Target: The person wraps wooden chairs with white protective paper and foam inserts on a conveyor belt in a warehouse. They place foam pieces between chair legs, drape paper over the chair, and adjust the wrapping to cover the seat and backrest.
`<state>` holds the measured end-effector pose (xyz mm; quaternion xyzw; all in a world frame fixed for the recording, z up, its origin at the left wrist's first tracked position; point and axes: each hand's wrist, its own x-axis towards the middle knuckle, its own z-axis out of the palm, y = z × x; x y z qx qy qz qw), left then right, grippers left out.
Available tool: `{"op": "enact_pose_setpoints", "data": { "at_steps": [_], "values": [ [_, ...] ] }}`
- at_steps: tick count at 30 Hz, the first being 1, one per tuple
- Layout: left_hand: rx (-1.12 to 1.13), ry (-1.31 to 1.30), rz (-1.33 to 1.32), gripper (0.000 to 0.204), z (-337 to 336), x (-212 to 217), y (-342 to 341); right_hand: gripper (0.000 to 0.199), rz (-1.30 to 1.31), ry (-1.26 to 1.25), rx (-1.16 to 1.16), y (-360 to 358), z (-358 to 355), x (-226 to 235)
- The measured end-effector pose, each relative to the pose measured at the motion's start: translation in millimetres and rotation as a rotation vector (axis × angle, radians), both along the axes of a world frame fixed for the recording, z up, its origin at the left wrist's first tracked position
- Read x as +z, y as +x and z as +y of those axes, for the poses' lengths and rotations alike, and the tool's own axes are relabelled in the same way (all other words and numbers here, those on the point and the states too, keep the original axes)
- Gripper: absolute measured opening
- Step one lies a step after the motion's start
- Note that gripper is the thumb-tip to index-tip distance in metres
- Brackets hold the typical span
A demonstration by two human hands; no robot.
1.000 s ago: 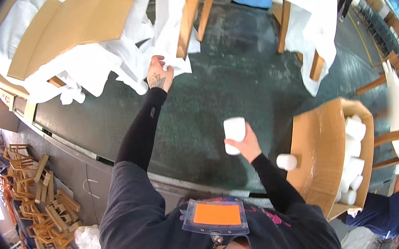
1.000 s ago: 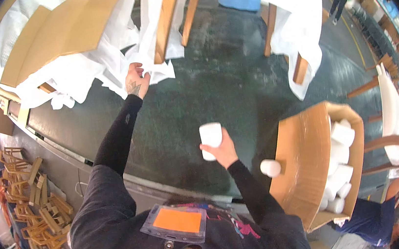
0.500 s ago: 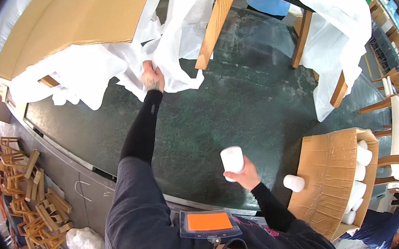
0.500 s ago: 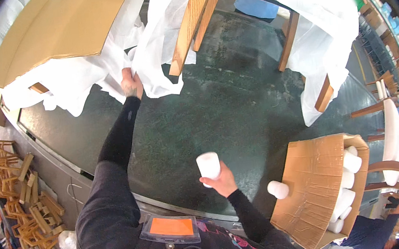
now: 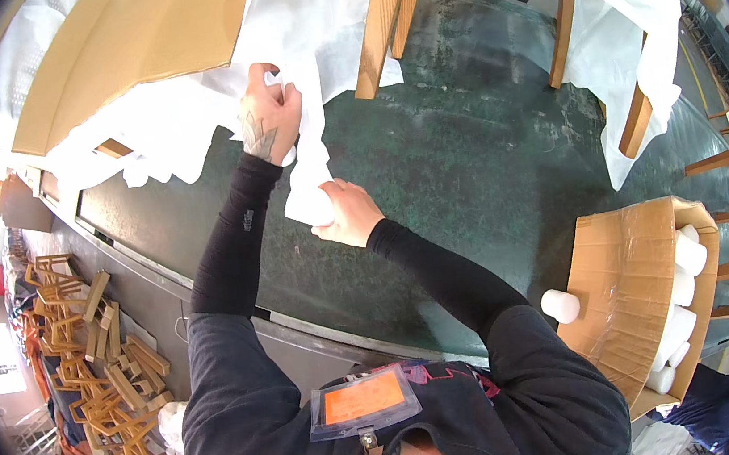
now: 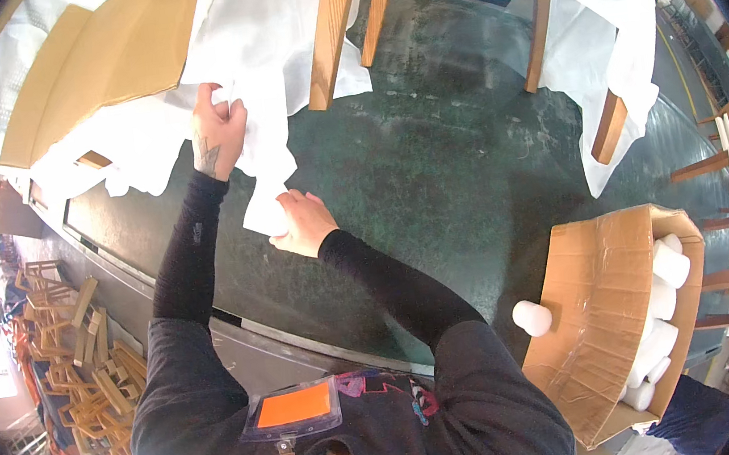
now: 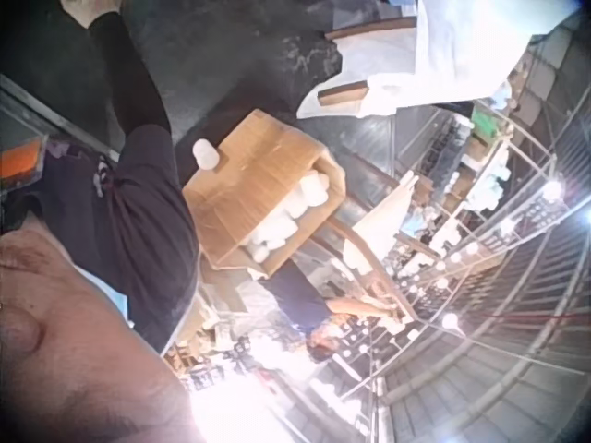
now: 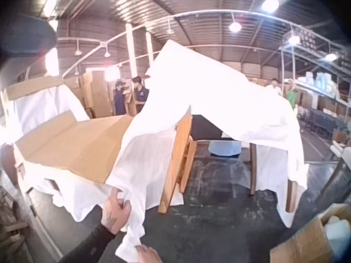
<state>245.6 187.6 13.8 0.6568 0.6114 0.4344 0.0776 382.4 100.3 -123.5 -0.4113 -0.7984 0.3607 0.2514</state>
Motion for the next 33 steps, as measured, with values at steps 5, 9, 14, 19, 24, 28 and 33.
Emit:
{"op": "enact_pose_setpoints", "data": {
  "at_steps": [5, 9, 14, 19, 24, 28, 33],
  "values": [
    [-0.109, 0.125, 0.101, 0.029, 42.1, 41.0, 48.3, 0.07, 0.342, 0.109, -0.096, 17.7, 14.5, 13.3],
    [-0.296, 0.257, 0.262, 0.034, 107.5, 54.5, 95.9, 0.069, 0.629, -0.031, -0.27, 32.4, 53.9, 3.4],
    [-0.527, 0.184, 0.296, 0.037, 133.0, 45.3, 121.4, 0.062, 0.965, -0.314, -0.341, 56.4, 82.1, -32.6],
    [-0.083, 0.251, 0.086, 0.044, 150.4, 22.5, 89.5, 0.064, 1.022, -0.374, -0.307, 47.1, 90.2, -58.2],
    [-0.229, 0.122, 0.329, 0.058, 165.2, 19.8, 102.6, 0.066, 0.749, -0.169, -0.495, 70.4, 103.6, -76.4],
    [-0.15, -0.078, 0.448, 0.055, 176.9, 31.2, 127.0, 0.059, 0.226, 0.068, -0.826, 114.7, 94.6, -68.9],
    [-0.069, -0.216, 0.378, 0.045, 184.2, 20.5, 129.1, 0.061, 0.942, -0.121, -0.64, 66.5, 8.1, -5.5]
  ]
}}
